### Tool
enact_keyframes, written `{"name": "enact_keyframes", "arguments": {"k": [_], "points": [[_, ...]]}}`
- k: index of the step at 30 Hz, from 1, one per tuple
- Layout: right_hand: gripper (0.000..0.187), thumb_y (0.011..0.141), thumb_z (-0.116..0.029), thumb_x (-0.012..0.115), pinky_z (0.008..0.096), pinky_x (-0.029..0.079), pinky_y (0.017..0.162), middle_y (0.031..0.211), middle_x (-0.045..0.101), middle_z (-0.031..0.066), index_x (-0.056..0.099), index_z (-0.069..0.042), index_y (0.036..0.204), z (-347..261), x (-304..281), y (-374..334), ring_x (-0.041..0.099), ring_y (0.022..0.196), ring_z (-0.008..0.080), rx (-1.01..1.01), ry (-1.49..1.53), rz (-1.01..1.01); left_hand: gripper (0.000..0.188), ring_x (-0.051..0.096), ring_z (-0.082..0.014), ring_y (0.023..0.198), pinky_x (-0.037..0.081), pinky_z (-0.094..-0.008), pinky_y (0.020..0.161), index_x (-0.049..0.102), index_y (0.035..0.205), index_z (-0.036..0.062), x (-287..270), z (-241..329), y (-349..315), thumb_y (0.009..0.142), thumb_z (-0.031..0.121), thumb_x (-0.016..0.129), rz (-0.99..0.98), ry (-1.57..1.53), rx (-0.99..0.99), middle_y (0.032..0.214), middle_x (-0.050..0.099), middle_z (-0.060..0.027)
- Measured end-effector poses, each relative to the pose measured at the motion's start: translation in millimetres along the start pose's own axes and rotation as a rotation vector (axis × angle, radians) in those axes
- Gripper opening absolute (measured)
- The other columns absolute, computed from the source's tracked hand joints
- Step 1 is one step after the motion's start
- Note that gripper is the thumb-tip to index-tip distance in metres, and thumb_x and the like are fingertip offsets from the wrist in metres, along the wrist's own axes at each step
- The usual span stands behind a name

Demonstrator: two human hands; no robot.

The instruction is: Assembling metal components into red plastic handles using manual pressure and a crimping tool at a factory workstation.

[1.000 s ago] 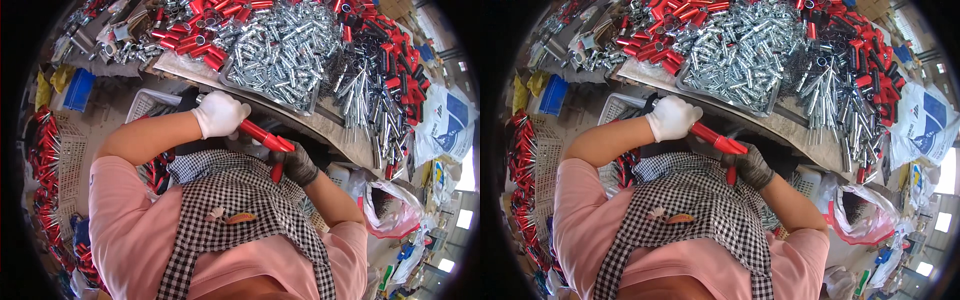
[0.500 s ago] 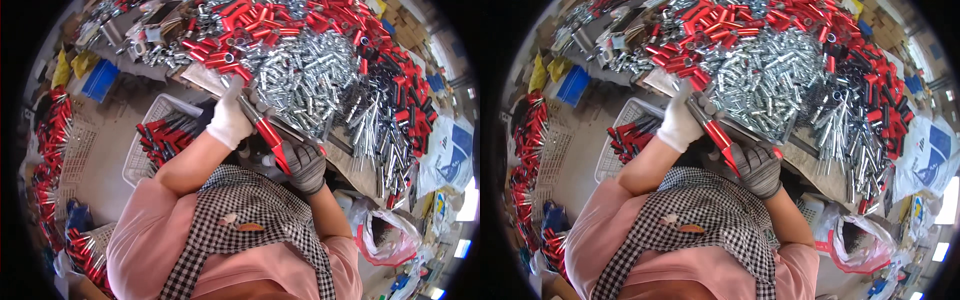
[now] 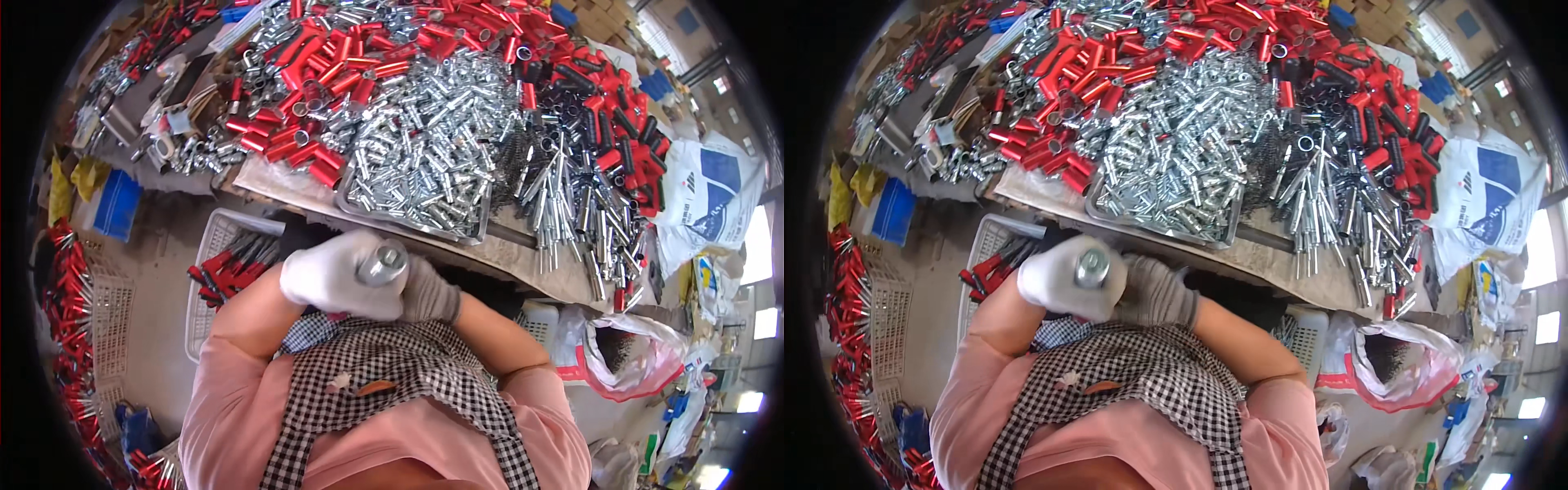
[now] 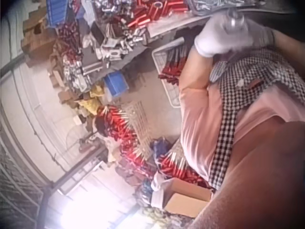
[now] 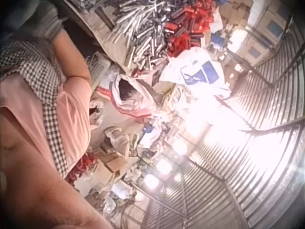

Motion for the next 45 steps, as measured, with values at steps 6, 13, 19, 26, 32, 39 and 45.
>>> {"name": "enact_keyframes", "arguments": {"k": [6,13,19,26,32,39,45], "points": [[0.041,0.079,-0.035,0.077,0.041,0.053,0.081,0.099,0.071,0.0151,0.067,-0.008,0.108,95.7,-170.4,28.4,0.069,0.089,0.0305,0.672,-1.016,0.262,0.015,0.057,-0.0117,0.051,0.044,-0.0267,0.048,0.061,0.074,0.0028,3.5,-77.8,-33.1,0.083,0.014,0.065,-0.279,-0.166,-0.354,0.06,0.058,-0.0019],[0.03,0.08,-0.023,0.07,0.0455,0.051,0.083,0.094,0.068,0.0195,0.066,-0.009,0.105,186.7,-194.1,21.4,0.065,0.089,0.0372,0.645,-0.867,0.102,0.03,0.06,-0.0132,0.064,0.048,-0.0257,0.057,0.054,0.112,-0.0041,-11.5,-71.0,-17.6,0.088,0.012,0.056,-0.093,-0.346,-0.19,0.075,0.06,-0.0065],[0.034,0.079,-0.024,0.067,0.047,0.048,0.093,0.103,0.066,0.0196,0.064,-0.011,0.111,181.2,-178.0,32.0,0.062,0.098,0.0378,0.541,-1.142,0.017,0.03,0.056,-0.0093,0.064,0.046,-0.0236,0.059,0.055,0.119,-0.0035,-21.9,-51.5,-23.8,0.098,0.017,0.051,0.083,-0.174,-0.042,0.077,0.06,-0.0039],[0.02,0.085,-0.02,0.065,0.0493,0.052,0.07,0.088,0.065,0.0199,0.058,-0.005,0.096,173.8,-182.7,35.4,0.064,0.074,0.0392,0.603,-1.023,0.224,0.025,0.053,-0.0066,0.062,0.043,-0.0231,0.056,0.059,0.113,-0.0016,-9.3,-45.8,-28.9,0.096,0.015,0.051,-0.108,-0.179,-0.039,0.073,0.057,-0.0006],[0.014,0.09,-0.018,0.06,0.0469,0.052,0.066,0.079,0.068,0.0171,0.062,-0.006,0.097,152.9,-183.2,45.2,0.065,0.068,0.0386,0.262,-0.865,0.318,0.025,0.054,-0.0063,0.062,0.044,-0.0223,0.057,0.059,0.115,-0.0005,-25.5,-58.3,-29.8,0.097,0.013,0.049,0.058,-0.169,-0.037,0.073,0.058,-0.0006],[0.044,0.085,-0.037,0.067,0.0449,0.052,0.083,0.099,0.07,0.0205,0.064,-0.008,0.118,170.8,-174.0,63.8,0.068,0.09,0.037,0.619,-0.834,0.188,0.024,0.06,-0.0093,0.064,0.048,-0.0239,0.059,0.059,0.115,-0.0003,-29.5,-46.5,-38.4,0.096,0.012,0.05,0.064,0.008,0.039,0.074,0.061,-0.0027],[0.057,0.081,-0.051,0.068,0.0472,0.05,0.088,0.1,0.069,0.0193,0.065,-0.003,0.112,163.7,-154.6,95.3,0.065,0.096,0.038,0.73,-1.044,-0.054,0.023,0.061,-0.0101,0.064,0.048,-0.0254,0.059,0.06,0.113,0.0,-34.7,-43.9,-34.4,0.095,0.011,0.051,0.137,0.071,0.071,0.076,0.063,-0.0048]]}}
Point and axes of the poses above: each hand's wrist, its own y-axis towards the middle knuckle, its own x-axis out of the palm, z = x × y, the point moved 8 cm from there along y, towards the middle knuckle
